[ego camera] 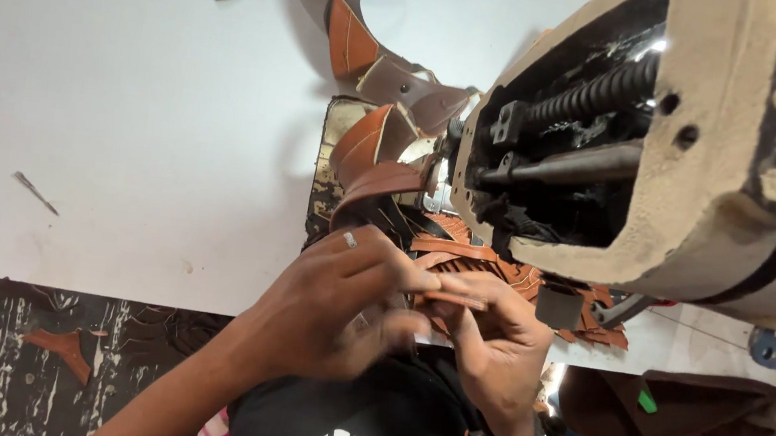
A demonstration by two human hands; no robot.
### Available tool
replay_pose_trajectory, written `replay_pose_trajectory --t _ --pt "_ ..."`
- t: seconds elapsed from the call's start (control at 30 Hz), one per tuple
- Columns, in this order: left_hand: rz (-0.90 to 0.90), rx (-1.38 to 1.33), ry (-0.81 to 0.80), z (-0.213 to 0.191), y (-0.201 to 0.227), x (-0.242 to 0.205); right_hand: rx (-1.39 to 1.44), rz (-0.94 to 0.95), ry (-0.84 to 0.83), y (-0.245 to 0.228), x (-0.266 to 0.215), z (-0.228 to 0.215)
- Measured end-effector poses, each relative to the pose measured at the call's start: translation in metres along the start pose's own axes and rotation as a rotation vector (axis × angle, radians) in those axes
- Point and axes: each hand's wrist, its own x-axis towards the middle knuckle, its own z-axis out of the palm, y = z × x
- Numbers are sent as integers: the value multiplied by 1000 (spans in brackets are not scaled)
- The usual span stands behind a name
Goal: Stitching together leather components for the upper part of shoes using an industrial sewing machine.
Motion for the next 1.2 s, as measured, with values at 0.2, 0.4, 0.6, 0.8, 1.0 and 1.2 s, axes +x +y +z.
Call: replay_pose_trajectory --t 0.2,0.4,0.6,0.8,1.0,1.2 --pt "-213 56 103 1 -9 8 186 156 124 -3 30 23" --pt "-544 43 147 -3 -22 17 308 176 17 3 30 43" --pt "-595 0 197 4 -38 20 111 149 -69 22 23 51" --pt "-517 -7 198 1 -42 25 27 106 -41 25 27 58" --pt "-416 21 257 5 -52 32 -24 94 1 21 39 61" --pt "-173 182 309 5 -79 52 97 72 24 20 59 68"
